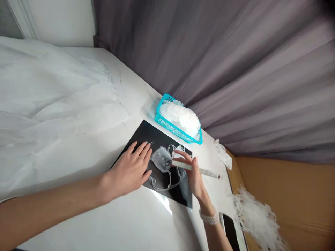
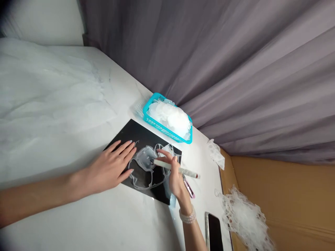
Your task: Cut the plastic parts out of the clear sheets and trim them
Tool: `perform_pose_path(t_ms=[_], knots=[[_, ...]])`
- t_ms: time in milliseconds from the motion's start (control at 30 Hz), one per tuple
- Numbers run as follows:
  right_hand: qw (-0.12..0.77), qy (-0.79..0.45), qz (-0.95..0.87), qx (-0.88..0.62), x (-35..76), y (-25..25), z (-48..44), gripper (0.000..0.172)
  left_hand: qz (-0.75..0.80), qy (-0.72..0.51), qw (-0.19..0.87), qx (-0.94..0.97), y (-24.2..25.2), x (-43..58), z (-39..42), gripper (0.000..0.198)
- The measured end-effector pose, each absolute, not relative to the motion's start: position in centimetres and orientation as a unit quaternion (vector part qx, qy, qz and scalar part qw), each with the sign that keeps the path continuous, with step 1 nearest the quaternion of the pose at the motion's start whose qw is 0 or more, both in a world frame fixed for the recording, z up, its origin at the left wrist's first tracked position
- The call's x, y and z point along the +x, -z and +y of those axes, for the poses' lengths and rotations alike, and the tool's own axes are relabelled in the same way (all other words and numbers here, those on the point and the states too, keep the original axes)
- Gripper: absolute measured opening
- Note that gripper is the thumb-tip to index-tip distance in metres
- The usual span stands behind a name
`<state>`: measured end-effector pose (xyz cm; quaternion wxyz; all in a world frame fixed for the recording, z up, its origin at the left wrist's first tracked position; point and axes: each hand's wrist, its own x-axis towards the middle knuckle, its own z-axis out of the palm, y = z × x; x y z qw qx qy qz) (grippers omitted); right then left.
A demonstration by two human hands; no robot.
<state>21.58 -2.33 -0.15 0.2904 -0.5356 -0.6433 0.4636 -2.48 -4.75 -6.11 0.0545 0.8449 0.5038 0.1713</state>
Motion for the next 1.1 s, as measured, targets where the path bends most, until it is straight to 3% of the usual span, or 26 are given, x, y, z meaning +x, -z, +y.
perform_pose_path(t_ms=[167, 300, 367, 567, 767, 1100], knots=[[0.212, -0.361, -0.715, -0.560, 23.7, 0.8, -5.9, 0.069, 0.521, -0.137, -0.058, 0.840, 5.2, -3.0, -4.5, 0.065], [0.198, -0.359, -0.726, -0.552, 24.2, 1.1, -7.9, 0.065, 0.372, -0.173, -0.072, 0.909, 5.0, -2.6, -5.6, 0.054], [0.216, -0.358, -0.726, -0.546, 23.9, 1.4, -8.1, 0.064, 0.331, -0.183, -0.060, 0.924, 5.4, -2.0, -6.6, 0.049], [0.349, -0.362, -0.670, -0.547, 21.5, 1.2, -5.3, 0.066, 0.429, -0.165, -0.054, 0.887, 6.5, -0.5, -8.1, 0.057], [0.324, -0.400, -0.676, -0.528, 18.4, 1.7, -2.0, 0.035, 0.466, -0.141, -0.078, 0.870, 6.2, -1.1, -6.2, 0.057], [0.386, -0.338, -0.715, -0.475, 15.6, 3.2, 2.3, 0.037, 0.480, -0.156, -0.082, 0.859, 5.6, -2.6, -4.2, 0.057]])
